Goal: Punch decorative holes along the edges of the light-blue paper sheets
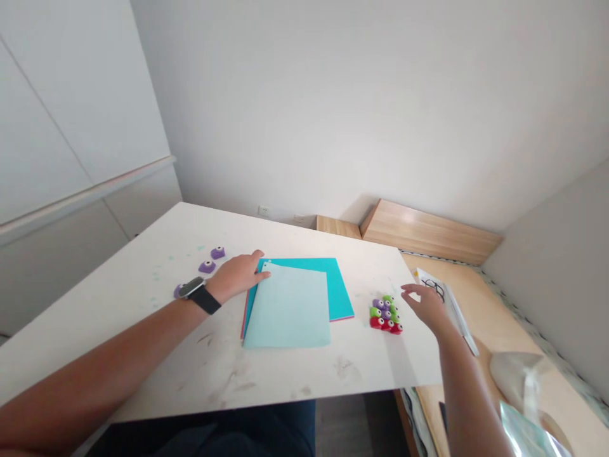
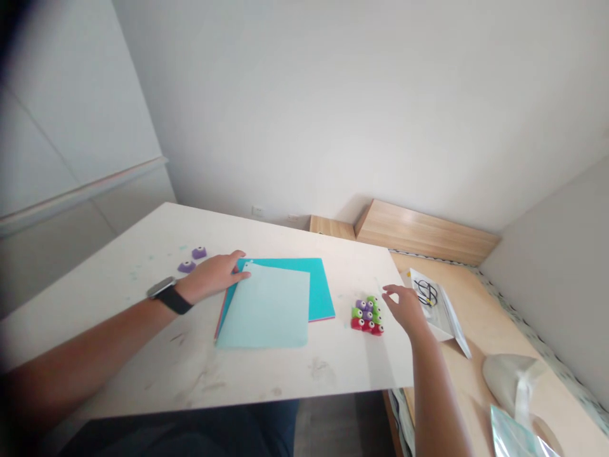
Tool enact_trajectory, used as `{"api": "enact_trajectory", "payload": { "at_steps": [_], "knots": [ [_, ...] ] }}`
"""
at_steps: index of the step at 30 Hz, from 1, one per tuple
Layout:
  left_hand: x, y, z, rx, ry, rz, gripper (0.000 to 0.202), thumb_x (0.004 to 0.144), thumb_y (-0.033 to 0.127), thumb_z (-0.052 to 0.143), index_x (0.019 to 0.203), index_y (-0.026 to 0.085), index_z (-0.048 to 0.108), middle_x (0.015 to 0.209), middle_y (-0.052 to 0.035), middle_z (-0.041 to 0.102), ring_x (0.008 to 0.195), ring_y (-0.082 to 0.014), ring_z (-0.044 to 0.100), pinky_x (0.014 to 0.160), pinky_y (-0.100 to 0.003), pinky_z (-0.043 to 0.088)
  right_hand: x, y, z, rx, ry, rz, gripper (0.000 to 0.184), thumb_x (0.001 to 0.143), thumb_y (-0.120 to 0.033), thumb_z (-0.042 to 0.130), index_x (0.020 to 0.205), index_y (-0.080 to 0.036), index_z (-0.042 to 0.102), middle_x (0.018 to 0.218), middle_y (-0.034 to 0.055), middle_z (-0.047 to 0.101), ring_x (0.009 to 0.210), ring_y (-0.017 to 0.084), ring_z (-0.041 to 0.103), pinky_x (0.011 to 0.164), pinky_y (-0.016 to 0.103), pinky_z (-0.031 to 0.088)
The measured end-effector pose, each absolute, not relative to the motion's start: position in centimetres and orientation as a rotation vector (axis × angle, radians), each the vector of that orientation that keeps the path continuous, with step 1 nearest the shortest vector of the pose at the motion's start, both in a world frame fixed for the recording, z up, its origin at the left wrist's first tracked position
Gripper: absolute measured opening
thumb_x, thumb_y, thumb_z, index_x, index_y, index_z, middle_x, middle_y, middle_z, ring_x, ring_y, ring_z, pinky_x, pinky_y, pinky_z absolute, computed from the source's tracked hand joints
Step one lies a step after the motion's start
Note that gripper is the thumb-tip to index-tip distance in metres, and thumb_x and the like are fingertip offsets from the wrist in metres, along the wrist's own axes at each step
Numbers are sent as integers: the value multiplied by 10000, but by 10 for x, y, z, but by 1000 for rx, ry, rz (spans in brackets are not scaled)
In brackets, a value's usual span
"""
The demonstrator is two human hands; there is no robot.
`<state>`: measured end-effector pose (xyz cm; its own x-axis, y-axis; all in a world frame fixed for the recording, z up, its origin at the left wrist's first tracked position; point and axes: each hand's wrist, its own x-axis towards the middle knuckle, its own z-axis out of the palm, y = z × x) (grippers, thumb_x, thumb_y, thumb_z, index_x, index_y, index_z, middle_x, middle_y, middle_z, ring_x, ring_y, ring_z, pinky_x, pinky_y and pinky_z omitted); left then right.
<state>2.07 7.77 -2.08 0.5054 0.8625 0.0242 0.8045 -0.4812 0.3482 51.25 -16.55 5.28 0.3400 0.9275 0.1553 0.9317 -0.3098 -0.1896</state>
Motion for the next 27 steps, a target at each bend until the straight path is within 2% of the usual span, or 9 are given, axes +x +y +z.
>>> {"api": "enact_trajectory", "payload": {
  "at_steps": [9,13,18,20,24,27],
  "knots": [
    [21,72,-28,2391,1303,407,556,830,479,555,1309,205,486,967,-62,710,930,-267,661,826,-325,453,485,-142,41,-2463,-1884,222,307,801,-389,652,1034,-226,765,1012,90,719,1077,281,594,964,373,397],
    [19,74,-32,2352,1291,446,553,825,475,559,1312,221,492,949,-41,714,897,-254,669,817,-317,460,472,-134,44,-2536,-1884,220,300,826,-442,627,921,-204,783,965,111,709,1058,294,578,952,375,393],
    [18,75,-35,2289,1276,483,530,829,464,552,1302,228,511,917,-20,720,868,-241,677,782,-306,467,463,-133,45,-2632,-1868,184,405,816,-552,619,804,-177,771,926,144,684,1060,326,557,891,384,417],
    [17,75,-36,2253,1266,501,523,830,464,550,1296,227,521,920,-15,721,856,-231,679,770,-299,470,461,-134,43,-2659,-1889,172,387,810,-544,631,812,-182,767,948,148,674,1063,332,549,876,389,420],
    [16,78,-40,2192,1239,534,521,824,474,560,1282,227,537,925,-10,723,834,-212,683,762,-288,479,459,-131,37,-2715,-1868,86,301,833,-444,629,954,-196,751,1043,148,654,1080,317,539,877,389,422],
    [15,80,-45,2159,1231,554,502,814,480,578,1244,221,569,932,-16,725,805,-205,688,757,-285,485,459,-124,32,-2822,-1833,77,345,836,-476,620,942,-173,747,1070,169,644,1111,330,524,891,404,421]
  ]
}}
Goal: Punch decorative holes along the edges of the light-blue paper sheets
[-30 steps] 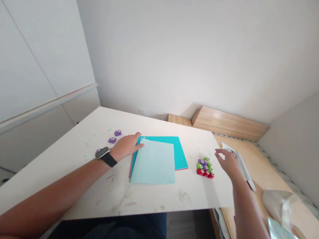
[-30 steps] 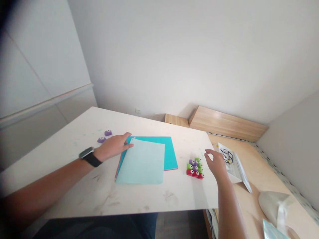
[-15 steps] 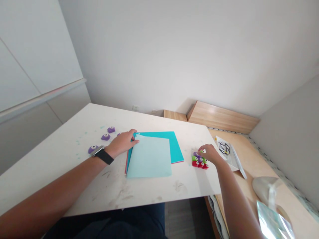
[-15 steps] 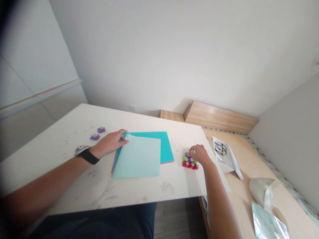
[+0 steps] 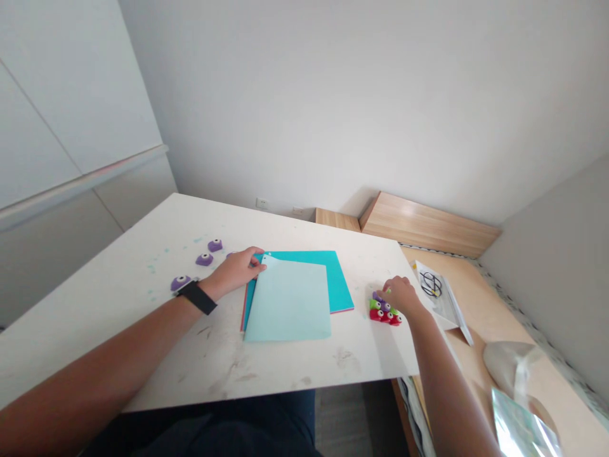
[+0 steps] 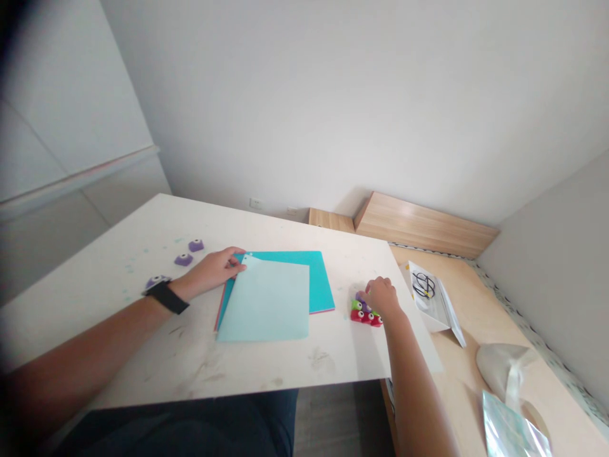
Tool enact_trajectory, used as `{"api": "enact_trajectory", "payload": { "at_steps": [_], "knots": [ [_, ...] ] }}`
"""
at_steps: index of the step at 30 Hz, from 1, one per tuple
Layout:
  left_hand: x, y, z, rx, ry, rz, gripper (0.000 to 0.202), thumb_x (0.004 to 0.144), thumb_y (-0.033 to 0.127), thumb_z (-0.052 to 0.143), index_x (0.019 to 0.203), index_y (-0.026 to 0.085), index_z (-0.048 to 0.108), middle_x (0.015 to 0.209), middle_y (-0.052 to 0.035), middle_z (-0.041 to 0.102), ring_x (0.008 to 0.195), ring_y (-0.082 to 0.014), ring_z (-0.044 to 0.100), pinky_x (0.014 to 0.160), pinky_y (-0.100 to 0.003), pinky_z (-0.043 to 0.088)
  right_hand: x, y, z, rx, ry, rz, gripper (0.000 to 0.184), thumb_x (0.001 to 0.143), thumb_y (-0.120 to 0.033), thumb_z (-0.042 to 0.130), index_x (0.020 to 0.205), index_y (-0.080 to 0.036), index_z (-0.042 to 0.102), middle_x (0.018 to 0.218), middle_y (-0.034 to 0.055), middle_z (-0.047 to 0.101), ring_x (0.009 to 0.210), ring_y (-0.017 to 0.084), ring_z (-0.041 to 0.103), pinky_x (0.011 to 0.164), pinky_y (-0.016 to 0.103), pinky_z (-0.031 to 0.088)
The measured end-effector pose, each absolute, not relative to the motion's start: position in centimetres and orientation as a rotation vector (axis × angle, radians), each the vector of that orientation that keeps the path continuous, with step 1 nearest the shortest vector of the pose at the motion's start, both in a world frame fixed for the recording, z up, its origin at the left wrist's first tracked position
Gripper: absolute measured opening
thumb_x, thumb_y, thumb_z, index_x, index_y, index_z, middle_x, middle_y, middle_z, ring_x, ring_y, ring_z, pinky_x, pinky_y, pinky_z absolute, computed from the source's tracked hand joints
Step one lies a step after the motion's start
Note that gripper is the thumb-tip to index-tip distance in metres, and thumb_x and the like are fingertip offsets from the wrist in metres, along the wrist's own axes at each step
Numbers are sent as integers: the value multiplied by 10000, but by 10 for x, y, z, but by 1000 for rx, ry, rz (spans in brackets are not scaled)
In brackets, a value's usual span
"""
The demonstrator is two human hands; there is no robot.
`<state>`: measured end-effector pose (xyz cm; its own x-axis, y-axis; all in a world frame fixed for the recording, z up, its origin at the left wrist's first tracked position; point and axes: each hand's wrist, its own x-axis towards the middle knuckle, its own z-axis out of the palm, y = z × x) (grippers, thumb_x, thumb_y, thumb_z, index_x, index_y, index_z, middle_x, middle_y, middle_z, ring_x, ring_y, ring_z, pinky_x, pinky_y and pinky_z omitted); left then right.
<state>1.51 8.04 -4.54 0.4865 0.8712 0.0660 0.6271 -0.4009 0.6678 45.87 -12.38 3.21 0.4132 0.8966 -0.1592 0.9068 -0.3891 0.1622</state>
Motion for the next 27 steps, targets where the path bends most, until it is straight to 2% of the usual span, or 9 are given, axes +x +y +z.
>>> {"api": "enact_trajectory", "payload": {
  "at_steps": [7,16,22,27],
  "knots": [
    [14,76,-46,2090,1190,575,424,825,429,581,1188,211,600,865,-9,728,697,-182,693,699,-275,489,456,-110,19,2326,1500,-81,456,809,-578,612,923,-155,740,1103,199,631,1127,370,514,869,451,437],
    [14,73,-49,1946,1191,603,375,824,367,614,1159,199,608,885,-18,724,620,-152,680,623,-253,485,479,-101,0,2250,1422,-153,453,772,-571,614,962,-173,720,1148,193,615,1164,406,510,850,509,448],
    [13,74,-45,2005,1184,705,208,808,348,635,943,193,670,892,-37,726,765,-176,690,694,-263,500,489,-97,-4,2206,1441,-176,462,753,-575,618,973,-183,726,1150,188,625,1162,427,515,834,526,449],
    [13,74,-46,1975,1137,742,174,814,344,627,904,200,667,883,-30,722,764,-173,683,688,-263,507,493,-96,-8,2195,1476,-175,412,771,-529,605,965,-189,732,1132,179,636,1153,419,528,843,547,441]
  ]
}}
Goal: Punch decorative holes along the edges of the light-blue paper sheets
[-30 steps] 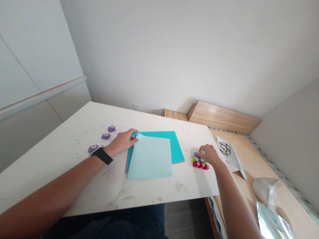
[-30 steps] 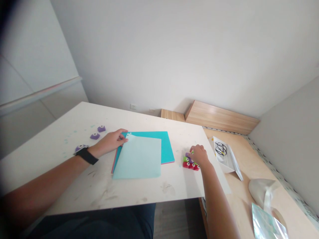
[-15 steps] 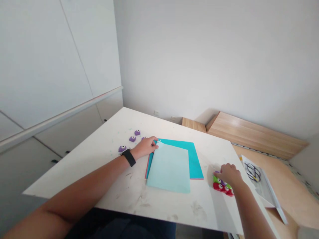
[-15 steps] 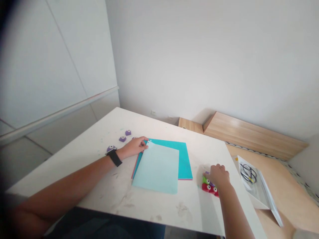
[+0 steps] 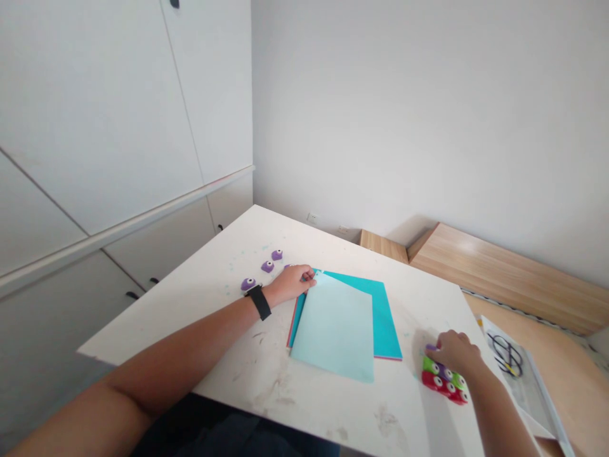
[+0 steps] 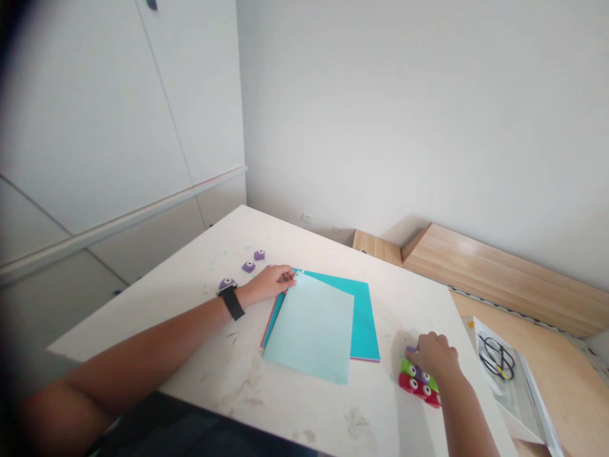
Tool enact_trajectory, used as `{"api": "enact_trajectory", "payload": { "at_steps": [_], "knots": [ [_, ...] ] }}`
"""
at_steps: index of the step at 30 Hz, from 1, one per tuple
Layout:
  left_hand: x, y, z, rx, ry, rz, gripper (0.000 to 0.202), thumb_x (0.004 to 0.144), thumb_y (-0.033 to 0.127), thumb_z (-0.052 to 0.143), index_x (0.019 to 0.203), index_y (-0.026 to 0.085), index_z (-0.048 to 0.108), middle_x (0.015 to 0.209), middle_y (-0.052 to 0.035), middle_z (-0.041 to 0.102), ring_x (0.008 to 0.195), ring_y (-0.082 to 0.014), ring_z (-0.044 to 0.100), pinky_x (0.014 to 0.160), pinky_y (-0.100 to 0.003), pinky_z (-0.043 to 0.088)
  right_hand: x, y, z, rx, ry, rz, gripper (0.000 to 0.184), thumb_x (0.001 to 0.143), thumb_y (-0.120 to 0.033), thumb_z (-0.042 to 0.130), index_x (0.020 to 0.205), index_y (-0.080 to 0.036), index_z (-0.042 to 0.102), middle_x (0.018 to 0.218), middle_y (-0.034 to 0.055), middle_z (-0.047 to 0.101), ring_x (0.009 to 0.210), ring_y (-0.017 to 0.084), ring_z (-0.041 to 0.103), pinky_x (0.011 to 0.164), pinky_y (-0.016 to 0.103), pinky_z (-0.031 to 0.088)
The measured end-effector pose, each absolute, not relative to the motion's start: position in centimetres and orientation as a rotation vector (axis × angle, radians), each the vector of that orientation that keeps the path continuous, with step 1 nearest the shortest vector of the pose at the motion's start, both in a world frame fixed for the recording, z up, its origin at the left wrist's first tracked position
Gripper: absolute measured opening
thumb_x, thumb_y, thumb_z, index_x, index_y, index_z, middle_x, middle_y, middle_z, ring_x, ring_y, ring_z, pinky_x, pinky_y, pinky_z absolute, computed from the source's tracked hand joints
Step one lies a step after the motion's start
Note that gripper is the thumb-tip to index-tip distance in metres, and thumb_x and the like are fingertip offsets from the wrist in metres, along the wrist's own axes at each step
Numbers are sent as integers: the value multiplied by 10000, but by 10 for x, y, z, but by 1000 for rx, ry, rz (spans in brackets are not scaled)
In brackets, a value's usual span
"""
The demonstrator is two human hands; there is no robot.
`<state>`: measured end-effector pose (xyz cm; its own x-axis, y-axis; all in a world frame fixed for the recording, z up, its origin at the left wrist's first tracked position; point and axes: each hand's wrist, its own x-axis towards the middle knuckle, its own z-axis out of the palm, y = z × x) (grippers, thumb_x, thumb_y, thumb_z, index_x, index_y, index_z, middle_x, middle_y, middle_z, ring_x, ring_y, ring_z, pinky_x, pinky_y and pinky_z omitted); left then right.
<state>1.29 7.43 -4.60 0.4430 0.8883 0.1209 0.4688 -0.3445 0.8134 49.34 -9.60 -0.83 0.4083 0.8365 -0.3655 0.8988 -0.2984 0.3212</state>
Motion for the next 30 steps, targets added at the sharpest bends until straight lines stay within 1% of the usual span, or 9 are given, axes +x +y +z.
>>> {"api": "enact_trajectory", "payload": {
  "at_steps": [5,9,14,17,20,23,25,28,30],
  "knots": [
    [13,75,-47,1879,1099,727,176,812,328,621,914,191,665,906,-42,721,727,-166,681,668,-268,526,495,-96,-4,2291,1574,-66,340,814,-449,574,1007,-201,702,1157,159,642,1163,401,537,867,558,446],
    [14,75,-48,1833,1099,709,172,803,307,619,918,189,666,899,-43,721,733,-167,684,645,-257,530,466,-76,18,2433,1868,-107,354,830,-510,573,990,-215,685,1118,138,670,1120,368,575,908,522,458],
    [12,76,-47,1795,1108,701,207,807,327,617,951,185,660,918,-48,724,701,-161,680,628,-255,536,369,-30,45,2295,2513,-691,368,856,-546,591,1053,-244,658,1160,79,678,1103,270,612,931,403,487],
    [12,74,-42,1758,1085,710,244,810,349,622,985,182,653,943,-55,724,702,-158,681,633,-256,543,304,-1,44,1995,2762,-938,322,822,-501,675,1014,-244,664,1299,67,614,1212,252,555,1060,405,398],
    [14,68,-30,1759,1024,728,275,825,387,619,1012,187,648,969,-59,720,725,-160,684,638,-256,542,258,28,36,1780,2855,-1008,317,760,-476,753,955,-232,699,1389,77,545,1292,280,485,1105,426,332],
    [10,65,-11,1767,1007,703,292,860,413,585,1049,196,637,973,-60,719,704,-162,683,612,-262,527,240,52,33,1655,2818,-1109,295,760,-462,758,925,-221,718,1145,69,682,1116,270,595,1024,408,395],
    [-2,69,3,1841,1102,721,296,880,422,565,1074,209,635,972,-55,720,725,-169,681,652,-278,523,239,63,35,1626,2767,-1204,297,776,-462,739,937,-213,722,989,44,719,981,250,638,945,378,438],
    [-31,88,22,2119,1437,784,311,852,459,617,1068,238,651,1000,-51,713,913,-210,659,814,-313,482,244,69,36,1674,2707,-1256,330,769,-479,735,948,-201,724,953,32,725,921,245,646,883,358,458],
    [-53,105,28,2255,1652,678,364,785,505,682,1023,231,670,1030,-68,698,950,-238,643,827,-328,453,246,69,33,1707,2679,-1223,341,758,-480,741,945,-195,722,953,35,725,913,246,645,882,362,457]
  ]
}}
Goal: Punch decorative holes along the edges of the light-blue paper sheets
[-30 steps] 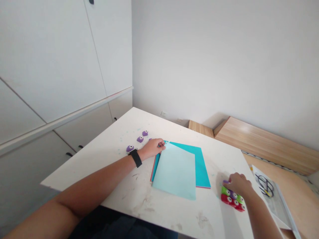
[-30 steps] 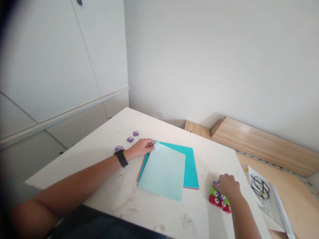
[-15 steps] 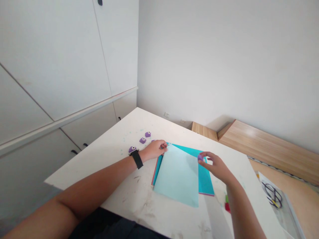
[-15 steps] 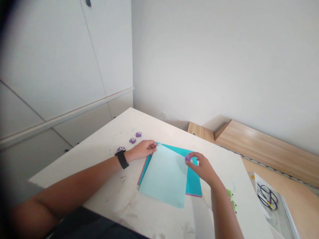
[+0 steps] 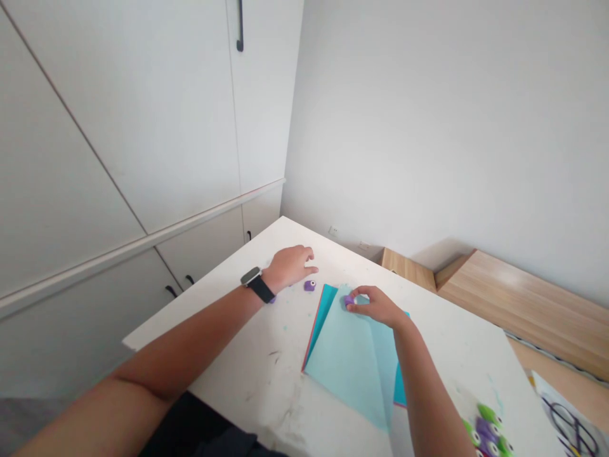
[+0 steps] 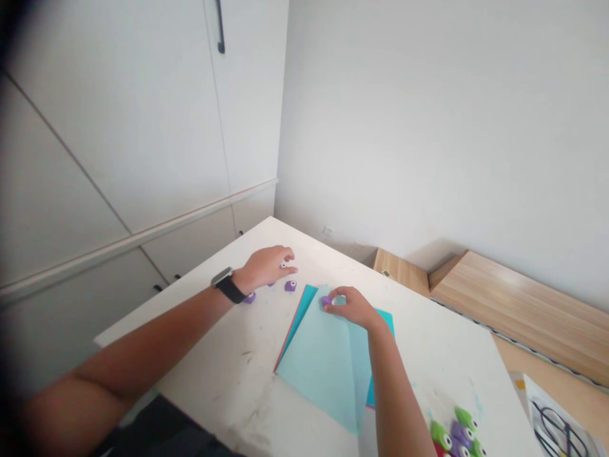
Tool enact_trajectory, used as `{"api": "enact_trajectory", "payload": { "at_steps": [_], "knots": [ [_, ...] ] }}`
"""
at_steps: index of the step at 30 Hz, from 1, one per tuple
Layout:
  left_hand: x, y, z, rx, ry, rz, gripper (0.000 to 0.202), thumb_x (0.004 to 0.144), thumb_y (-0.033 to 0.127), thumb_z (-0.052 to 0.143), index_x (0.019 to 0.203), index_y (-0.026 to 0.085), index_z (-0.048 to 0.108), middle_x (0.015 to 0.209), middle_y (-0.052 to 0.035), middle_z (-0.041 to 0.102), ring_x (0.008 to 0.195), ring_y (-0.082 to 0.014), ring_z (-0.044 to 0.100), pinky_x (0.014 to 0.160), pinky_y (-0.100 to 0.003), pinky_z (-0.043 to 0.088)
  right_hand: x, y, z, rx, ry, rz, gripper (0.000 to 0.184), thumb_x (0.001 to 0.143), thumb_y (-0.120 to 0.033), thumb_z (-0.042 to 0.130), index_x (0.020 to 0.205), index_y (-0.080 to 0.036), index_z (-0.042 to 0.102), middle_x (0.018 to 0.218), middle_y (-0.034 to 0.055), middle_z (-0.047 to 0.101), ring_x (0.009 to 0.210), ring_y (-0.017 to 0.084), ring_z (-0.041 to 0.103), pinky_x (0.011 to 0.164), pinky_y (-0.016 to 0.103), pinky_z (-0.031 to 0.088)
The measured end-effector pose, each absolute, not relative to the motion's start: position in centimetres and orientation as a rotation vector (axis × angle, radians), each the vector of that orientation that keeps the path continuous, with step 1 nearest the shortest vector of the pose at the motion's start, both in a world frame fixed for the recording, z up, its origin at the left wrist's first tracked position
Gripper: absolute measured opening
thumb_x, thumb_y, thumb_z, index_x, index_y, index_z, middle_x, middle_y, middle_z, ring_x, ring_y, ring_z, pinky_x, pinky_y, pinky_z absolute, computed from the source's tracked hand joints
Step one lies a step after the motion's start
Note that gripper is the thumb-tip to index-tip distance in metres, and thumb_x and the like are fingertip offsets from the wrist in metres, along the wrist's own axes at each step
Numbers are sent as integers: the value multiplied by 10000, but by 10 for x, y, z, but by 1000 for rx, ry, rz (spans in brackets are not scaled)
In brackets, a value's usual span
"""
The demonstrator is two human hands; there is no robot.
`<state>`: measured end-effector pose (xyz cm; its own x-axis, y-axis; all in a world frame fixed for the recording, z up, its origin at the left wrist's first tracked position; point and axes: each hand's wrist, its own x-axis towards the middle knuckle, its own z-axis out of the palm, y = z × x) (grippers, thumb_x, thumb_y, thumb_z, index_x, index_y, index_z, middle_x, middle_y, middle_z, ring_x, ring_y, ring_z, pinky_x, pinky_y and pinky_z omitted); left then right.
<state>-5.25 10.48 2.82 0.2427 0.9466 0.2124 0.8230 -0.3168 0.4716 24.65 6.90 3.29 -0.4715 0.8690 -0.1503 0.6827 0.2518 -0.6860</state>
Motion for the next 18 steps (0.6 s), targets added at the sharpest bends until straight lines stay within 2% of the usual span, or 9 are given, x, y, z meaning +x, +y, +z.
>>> {"api": "enact_trajectory", "payload": {
  "at_steps": [3,7,11,15,18],
  "knots": [
    [-74,129,24,2330,1740,404,407,692,528,745,968,234,694,1014,-73,697,938,-251,638,785,-315,432,248,70,27,-1481,-2318,959,322,749,-446,749,949,-195,717,990,49,719,947,253,636,907,373,443],
    [-81,146,9,2318,1717,268,362,643,470,774,915,241,710,948,-62,712,921,-249,637,769,-305,413,248,75,22,-1539,-2391,734,284,751,-387,747,952,-192,703,1015,66,705,987,263,621,925,384,421],
    [-80,144,5,2311,1715,255,327,673,449,753,918,236,713,960,-77,713,928,-263,639,778,-321,413,246,78,26,-1562,-2445,600,259,755,-353,747,953,-194,693,1012,71,702,1001,271,620,952,399,396],
    [-77,133,12,2388,1673,408,391,725,521,714,999,242,693,1054,-90,687,1013,-281,609,800,-333,420,243,75,32,-1525,-2465,592,250,761,-346,744,958,-203,684,1012,63,700,1004,269,619,958,403,390],
    [-74,129,13,2397,1672,462,445,707,522,743,1043,237,674,1064,-102,675,1044,-297,593,829,-347,422,241,72,35,-1499,-2437,616,244,767,-345,740,958,-206,679,1022,63,695,982,256,618,941,391,402]
  ]
}}
